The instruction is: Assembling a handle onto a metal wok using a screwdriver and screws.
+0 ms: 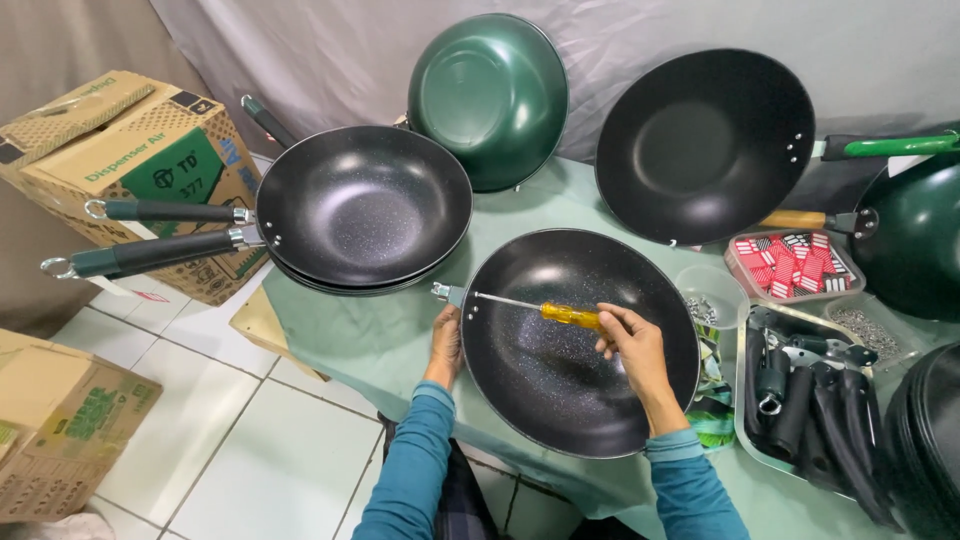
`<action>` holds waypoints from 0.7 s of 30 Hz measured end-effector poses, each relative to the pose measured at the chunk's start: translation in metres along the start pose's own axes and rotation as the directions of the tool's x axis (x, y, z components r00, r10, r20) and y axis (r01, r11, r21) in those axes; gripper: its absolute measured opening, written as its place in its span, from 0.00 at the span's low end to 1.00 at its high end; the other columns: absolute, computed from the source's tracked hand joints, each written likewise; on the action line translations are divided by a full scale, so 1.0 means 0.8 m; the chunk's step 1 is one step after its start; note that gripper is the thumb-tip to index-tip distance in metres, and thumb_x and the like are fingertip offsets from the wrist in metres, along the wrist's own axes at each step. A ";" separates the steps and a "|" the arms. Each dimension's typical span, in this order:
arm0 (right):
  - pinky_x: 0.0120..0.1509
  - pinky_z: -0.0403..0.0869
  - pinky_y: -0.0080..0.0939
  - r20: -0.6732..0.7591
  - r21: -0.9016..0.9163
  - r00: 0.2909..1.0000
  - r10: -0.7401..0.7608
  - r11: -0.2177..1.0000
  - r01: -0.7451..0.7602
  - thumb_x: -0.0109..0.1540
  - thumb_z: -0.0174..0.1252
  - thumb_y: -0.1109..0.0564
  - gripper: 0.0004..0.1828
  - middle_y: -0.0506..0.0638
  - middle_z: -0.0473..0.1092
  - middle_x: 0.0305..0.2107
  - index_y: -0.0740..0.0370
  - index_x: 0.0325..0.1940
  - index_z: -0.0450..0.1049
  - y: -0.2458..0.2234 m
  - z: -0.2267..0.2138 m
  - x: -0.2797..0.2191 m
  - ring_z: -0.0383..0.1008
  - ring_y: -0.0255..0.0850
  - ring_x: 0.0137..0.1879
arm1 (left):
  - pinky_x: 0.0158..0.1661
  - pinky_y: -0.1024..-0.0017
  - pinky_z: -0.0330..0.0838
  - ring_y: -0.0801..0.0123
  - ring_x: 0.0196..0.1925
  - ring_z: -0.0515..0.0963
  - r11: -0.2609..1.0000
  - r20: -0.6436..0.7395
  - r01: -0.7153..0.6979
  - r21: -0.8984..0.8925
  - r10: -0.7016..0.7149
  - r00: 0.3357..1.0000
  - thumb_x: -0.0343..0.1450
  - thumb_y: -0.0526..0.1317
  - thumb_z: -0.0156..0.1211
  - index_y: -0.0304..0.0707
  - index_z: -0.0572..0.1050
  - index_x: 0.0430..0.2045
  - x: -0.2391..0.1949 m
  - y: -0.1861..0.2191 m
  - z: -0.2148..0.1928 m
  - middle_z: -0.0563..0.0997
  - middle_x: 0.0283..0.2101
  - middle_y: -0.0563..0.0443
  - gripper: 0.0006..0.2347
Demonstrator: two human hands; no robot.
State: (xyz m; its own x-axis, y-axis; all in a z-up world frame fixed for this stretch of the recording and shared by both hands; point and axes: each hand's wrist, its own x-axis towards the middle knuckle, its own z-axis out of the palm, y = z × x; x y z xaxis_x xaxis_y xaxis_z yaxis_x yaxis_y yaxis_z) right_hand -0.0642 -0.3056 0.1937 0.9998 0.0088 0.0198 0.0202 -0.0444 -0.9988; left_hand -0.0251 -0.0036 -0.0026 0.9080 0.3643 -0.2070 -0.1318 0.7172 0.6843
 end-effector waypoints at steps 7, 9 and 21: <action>0.34 0.79 0.42 -0.002 -0.004 0.999 -0.038 0.999 0.038 0.66 0.60 0.62 0.16 0.69 0.73 0.35 0.74 0.56 0.77 -0.003 0.004 -0.002 0.79 0.46 0.30 | 0.38 0.66 0.81 0.58 0.33 0.85 1.000 0.009 0.019 -0.022 -0.019 1.000 0.64 0.31 0.65 0.35 0.82 0.39 -0.009 0.010 0.010 0.84 0.34 0.38 0.11; 0.38 0.79 0.45 0.022 -0.045 0.997 -0.076 0.996 0.077 0.65 0.60 0.63 0.18 0.68 0.72 0.41 0.72 0.59 0.76 -0.002 0.002 -0.001 0.79 0.46 0.33 | 0.38 0.66 0.82 0.57 0.33 0.86 0.999 0.011 0.022 -0.038 -0.022 1.000 0.64 0.32 0.65 0.36 0.83 0.40 -0.019 0.019 0.021 0.85 0.34 0.39 0.12; 0.28 0.78 0.38 -0.010 0.029 1.000 -0.002 1.000 0.002 0.67 0.61 0.59 0.15 0.69 0.74 0.27 0.73 0.54 0.77 0.007 0.005 0.003 0.78 0.46 0.27 | 0.36 0.68 0.81 0.59 0.31 0.84 0.997 -0.014 0.065 -0.029 -0.065 0.998 0.63 0.33 0.68 0.36 0.82 0.33 0.044 -0.042 -0.047 0.83 0.30 0.42 0.07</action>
State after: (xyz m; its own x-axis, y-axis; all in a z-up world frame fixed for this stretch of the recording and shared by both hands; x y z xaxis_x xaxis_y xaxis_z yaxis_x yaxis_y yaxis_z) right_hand -0.0619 -0.3019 0.1880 0.9998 -0.0009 0.0220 0.0220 -0.0157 -0.9996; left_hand -0.0033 0.0075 -0.0591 0.9088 0.3253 -0.2613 -0.0840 0.7561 0.6491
